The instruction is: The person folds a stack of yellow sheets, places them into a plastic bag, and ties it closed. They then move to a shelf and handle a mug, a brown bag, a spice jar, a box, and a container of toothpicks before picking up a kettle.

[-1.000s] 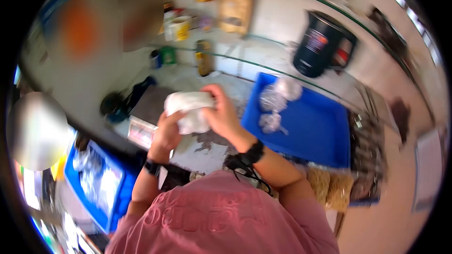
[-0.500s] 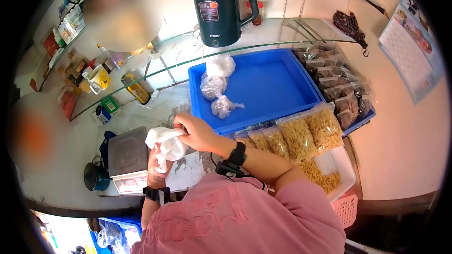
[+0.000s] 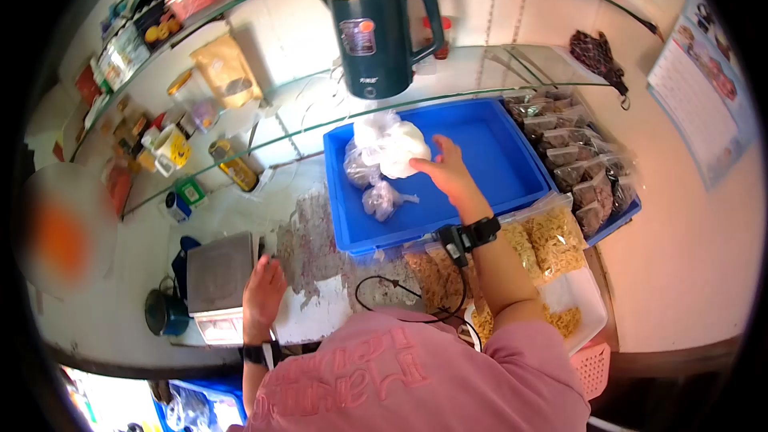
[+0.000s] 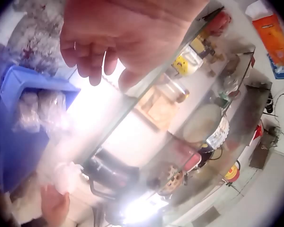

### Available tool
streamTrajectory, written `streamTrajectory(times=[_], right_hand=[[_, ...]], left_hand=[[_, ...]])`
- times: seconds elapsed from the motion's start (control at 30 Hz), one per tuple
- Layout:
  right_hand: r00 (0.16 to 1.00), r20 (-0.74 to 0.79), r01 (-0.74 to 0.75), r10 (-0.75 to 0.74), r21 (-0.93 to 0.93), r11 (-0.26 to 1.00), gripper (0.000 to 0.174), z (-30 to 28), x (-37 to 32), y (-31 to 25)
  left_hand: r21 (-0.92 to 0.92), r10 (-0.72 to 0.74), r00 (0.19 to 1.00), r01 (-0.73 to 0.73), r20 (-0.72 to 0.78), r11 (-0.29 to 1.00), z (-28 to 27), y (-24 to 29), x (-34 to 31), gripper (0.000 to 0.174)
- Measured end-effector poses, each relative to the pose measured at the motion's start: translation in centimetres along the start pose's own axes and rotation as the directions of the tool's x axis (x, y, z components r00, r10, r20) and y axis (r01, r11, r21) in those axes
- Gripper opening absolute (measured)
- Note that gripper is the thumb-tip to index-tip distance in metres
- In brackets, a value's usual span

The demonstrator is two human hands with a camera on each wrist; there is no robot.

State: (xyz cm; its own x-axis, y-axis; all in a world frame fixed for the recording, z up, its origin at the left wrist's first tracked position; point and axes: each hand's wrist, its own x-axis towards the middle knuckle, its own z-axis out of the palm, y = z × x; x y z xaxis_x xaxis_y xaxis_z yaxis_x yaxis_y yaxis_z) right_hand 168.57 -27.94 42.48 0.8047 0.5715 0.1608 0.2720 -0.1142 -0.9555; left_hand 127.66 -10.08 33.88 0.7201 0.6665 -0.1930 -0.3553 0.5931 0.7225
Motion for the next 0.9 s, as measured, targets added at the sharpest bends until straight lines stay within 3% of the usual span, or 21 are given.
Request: streamTrajectory(times=[0.03, 0.1, 0.13, 0.2, 0.23, 0.3, 0.33, 0.4, 0.5, 0.53, 0.6, 0.63, 0.7, 0.83, 0.87, 0.9], right_hand=[[0.981, -0.069, 0.155, -0.182, -0.290, 0.944, 0.069, -0.7, 1.3, 0.8], [0.881, -0.124, 0.346, -0.456, -0.486, 0.802, 0.080, -2.3, 4.6, -1.8], [0.819, -0.116, 0.446, -0.562, -0.487, 0.751, 0.071, -2.8, 6.8, -3.0], [0.758, -0.108, 0.517, -0.643, -0.503, 0.693, 0.039, -2.7, 11.8, -4.8], [0.755, -0.117, 0.516, -0.646, -0.501, 0.694, 0.039, -2.1, 14.0, -5.1], [0.894, -0.123, 0.290, -0.431, -0.575, 0.765, 0.023, -0.9, 17.0, -5.4], [0.890, -0.123, 0.299, -0.439, -0.568, 0.767, 0.023, -0.7, 18.0, -4.6], [0.764, -0.104, 0.482, -0.637, -0.565, 0.670, 0.018, -0.9, 19.7, -3.1], [0.761, 0.023, 0.446, -0.649, -0.744, 0.497, 0.022, -0.7, 19.0, 0.3], [0.760, 0.028, 0.446, -0.650, -0.749, 0.489, 0.022, -1.3, 18.6, 0.5], [0.805, 0.001, 0.295, -0.593, -0.867, 0.401, 0.025, -2.6, 18.0, 0.4], [0.806, 0.004, 0.296, -0.592, -0.868, 0.398, 0.025, -3.5, 18.0, 0.3], [0.866, -0.088, 0.124, -0.493, -0.916, 0.382, 0.027, -5.1, 18.0, 0.0], [0.875, -0.118, 0.135, -0.470, -0.872, 0.471, 0.029, -5.7, 18.7, -3.6], [0.827, -0.211, 0.276, -0.522, -0.656, 0.702, 0.031, -5.3, 19.8, -4.6], [0.786, -0.322, 0.411, -0.528, -0.366, 0.835, 0.033, -5.2, 20.9, -5.2]], left_hand=[[-0.030, 0.003, 1.000, -0.003, -0.005, 1.000, -1.6, -0.1, -0.5, 0.031], [-0.045, -0.015, 0.986, 0.008, -0.166, 0.999, -1.2, 0.8, -2.3, 0.023], [-0.032, -0.012, 0.988, 0.007, -0.151, 0.999, -1.2, 1.2, -2.6, 0.023], [0.003, -0.019, 0.946, 0.021, -0.323, 1.000, -1.0, 1.9, -2.8, 0.019], [0.011, -0.014, 0.948, 0.018, -0.318, 1.000, -0.8, 2.1, -2.7, 0.019], [0.101, 0.095, 0.947, -0.067, -0.306, 0.993, -0.3, 2.0, -2.6, 0.020], [0.090, 0.096, 0.949, -0.072, -0.300, 0.993, 0.1, 2.0, -2.4, 0.019], [0.101, 0.109, 0.959, -0.085, -0.263, 0.991, 1.7, 1.7, -3.0, 0.019], [0.092, 0.078, 0.965, -0.057, -0.249, 0.994, 1.0, 0.6, -3.3, 0.020], [0.084, 0.034, 0.960, -0.011, -0.278, 0.996, 0.5, 0.2, -3.4, 0.020], [0.067, -0.027, 0.949, 0.050, -0.313, 0.996, -0.2, -0.4, -3.3, 0.019], [0.064, -0.030, 0.949, 0.052, -0.314, 0.997, -0.4, -0.5, -3.1, 0.019], [0.060, -0.051, 0.953, 0.072, -0.298, 0.996, -0.8, -0.3, -2.9, 0.021], [0.115, 0.008, 0.947, 0.031, -0.321, 0.993, 1.5, 1.0, -1.0, 0.020], [0.187, 0.019, 0.955, 0.038, -0.296, 0.982, 1.9, 1.3, -0.4, 0.021], [0.264, 0.025, 0.963, 0.049, -0.268, 0.963, 2.3, 1.8, 0.3, 0.022]])
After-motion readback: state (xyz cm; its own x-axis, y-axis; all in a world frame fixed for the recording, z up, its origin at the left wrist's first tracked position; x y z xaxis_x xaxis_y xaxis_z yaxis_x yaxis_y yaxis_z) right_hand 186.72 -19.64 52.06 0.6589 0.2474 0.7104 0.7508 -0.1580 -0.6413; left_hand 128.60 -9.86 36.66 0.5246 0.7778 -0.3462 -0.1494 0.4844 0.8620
